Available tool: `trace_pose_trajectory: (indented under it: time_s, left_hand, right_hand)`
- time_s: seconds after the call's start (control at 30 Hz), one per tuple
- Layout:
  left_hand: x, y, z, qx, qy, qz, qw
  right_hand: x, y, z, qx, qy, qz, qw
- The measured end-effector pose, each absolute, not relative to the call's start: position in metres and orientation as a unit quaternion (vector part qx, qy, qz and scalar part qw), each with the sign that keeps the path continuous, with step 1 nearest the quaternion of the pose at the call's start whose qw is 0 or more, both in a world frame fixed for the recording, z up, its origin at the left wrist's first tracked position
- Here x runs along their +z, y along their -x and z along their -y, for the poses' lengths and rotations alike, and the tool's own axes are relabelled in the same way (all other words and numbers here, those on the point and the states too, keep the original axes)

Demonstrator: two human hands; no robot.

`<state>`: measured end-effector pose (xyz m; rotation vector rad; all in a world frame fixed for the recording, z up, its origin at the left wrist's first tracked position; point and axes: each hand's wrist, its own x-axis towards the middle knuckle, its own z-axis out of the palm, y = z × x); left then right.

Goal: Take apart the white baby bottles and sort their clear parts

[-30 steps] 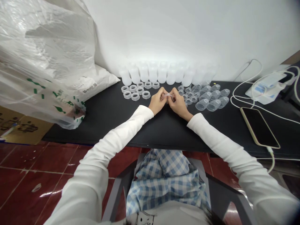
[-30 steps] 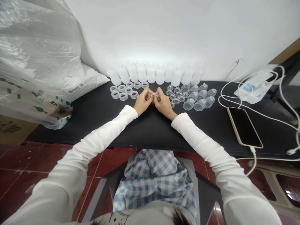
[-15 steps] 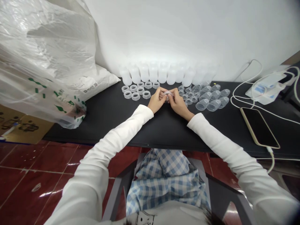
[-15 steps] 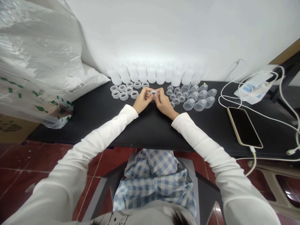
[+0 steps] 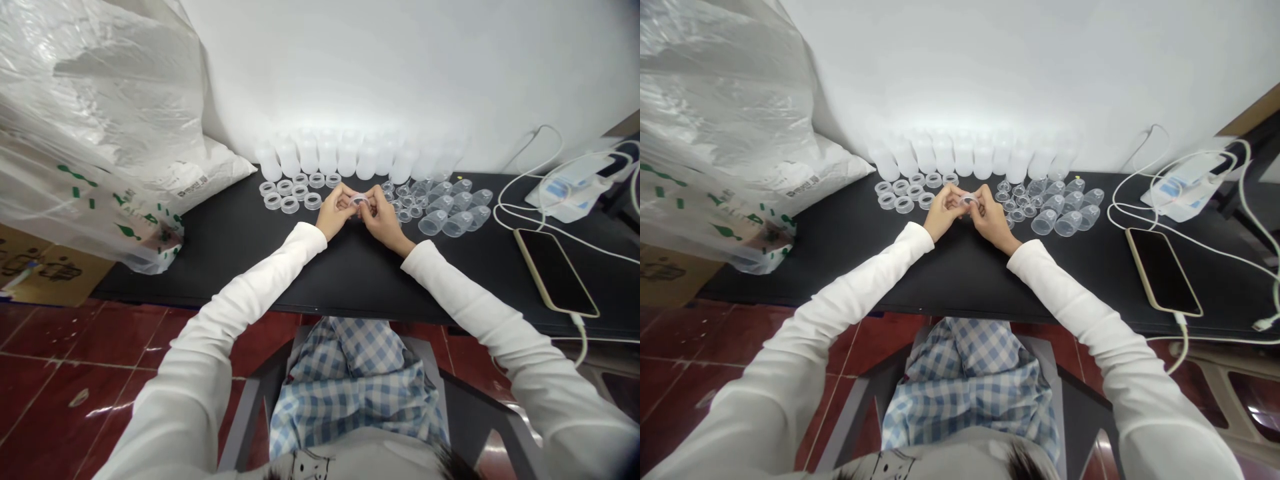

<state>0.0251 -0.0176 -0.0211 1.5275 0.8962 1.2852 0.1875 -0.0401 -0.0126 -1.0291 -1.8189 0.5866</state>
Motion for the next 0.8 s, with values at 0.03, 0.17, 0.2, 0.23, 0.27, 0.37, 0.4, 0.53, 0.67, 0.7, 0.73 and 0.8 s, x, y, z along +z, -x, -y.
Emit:
trace_pose_trajectory:
  time_s: [0.03, 0.17, 0.2, 0.23, 0.27, 0.37, 0.4, 0.53, 0.67, 0.7, 0.73, 0.8]
  left_hand:
    - [-0.0200, -0.0255, 0.0187, 0.523, -0.618, -0.366, 0.460]
    - [-0.0193, -0.0265, 0.0211, 0.532, -0.623, -0.364, 0.443]
    - [-0.0201, -0.0264, 0.0211, 0.534, -0.626, -0.364, 0.437]
    - [-0.0211, -0.0263, 0.0211, 0.534, -0.629, -0.365, 0.431]
    - [-0.0224, -0.0262, 0.0210, 0.533, -0.633, -0.366, 0.425]
    - [-0.0261, -0.0257, 0.0211, 0.533, -0.648, -0.366, 0.404]
    - [-0.0271, -0.0257, 0.0211, 0.533, -0.652, -0.365, 0.396]
    - [-0.0283, -0.0256, 0.0205, 0.531, -0.659, -0.363, 0.389]
    - [-0.0283, -0.0268, 0.0175, 0.525, -0.654, -0.355, 0.414]
    - [-0.0283, -0.0273, 0.0167, 0.525, -0.651, -0.351, 0.421]
    - [-0.0284, -0.0277, 0.0161, 0.526, -0.648, -0.348, 0.427]
    - [-0.0283, -0.0285, 0.0155, 0.525, -0.642, -0.347, 0.438]
  right_hand:
    - [-0.0124, -0.1876, 0.0402, 0.238, 0.422, 0.740, 0.467]
    - [-0.0138, -0.1881, 0.0389, 0.253, 0.425, 0.733, 0.467]
    - [-0.0141, -0.1880, 0.0386, 0.263, 0.423, 0.730, 0.468]
    - [-0.0141, -0.1878, 0.0384, 0.273, 0.421, 0.728, 0.468]
    - [-0.0140, -0.1875, 0.0384, 0.282, 0.419, 0.725, 0.468]
    - [-0.0122, -0.1866, 0.0393, 0.294, 0.418, 0.719, 0.471]
    - [-0.0115, -0.1863, 0.0399, 0.294, 0.420, 0.717, 0.473]
    - [-0.0093, -0.1852, 0.0423, 0.279, 0.430, 0.713, 0.479]
    - [-0.0092, -0.1843, 0.0438, 0.268, 0.441, 0.709, 0.482]
    - [-0.0093, -0.1843, 0.0438, 0.267, 0.441, 0.707, 0.484]
    - [-0.0095, -0.1843, 0.0437, 0.268, 0.441, 0.705, 0.487]
    - [-0.0098, -0.1845, 0.0433, 0.271, 0.438, 0.705, 0.488]
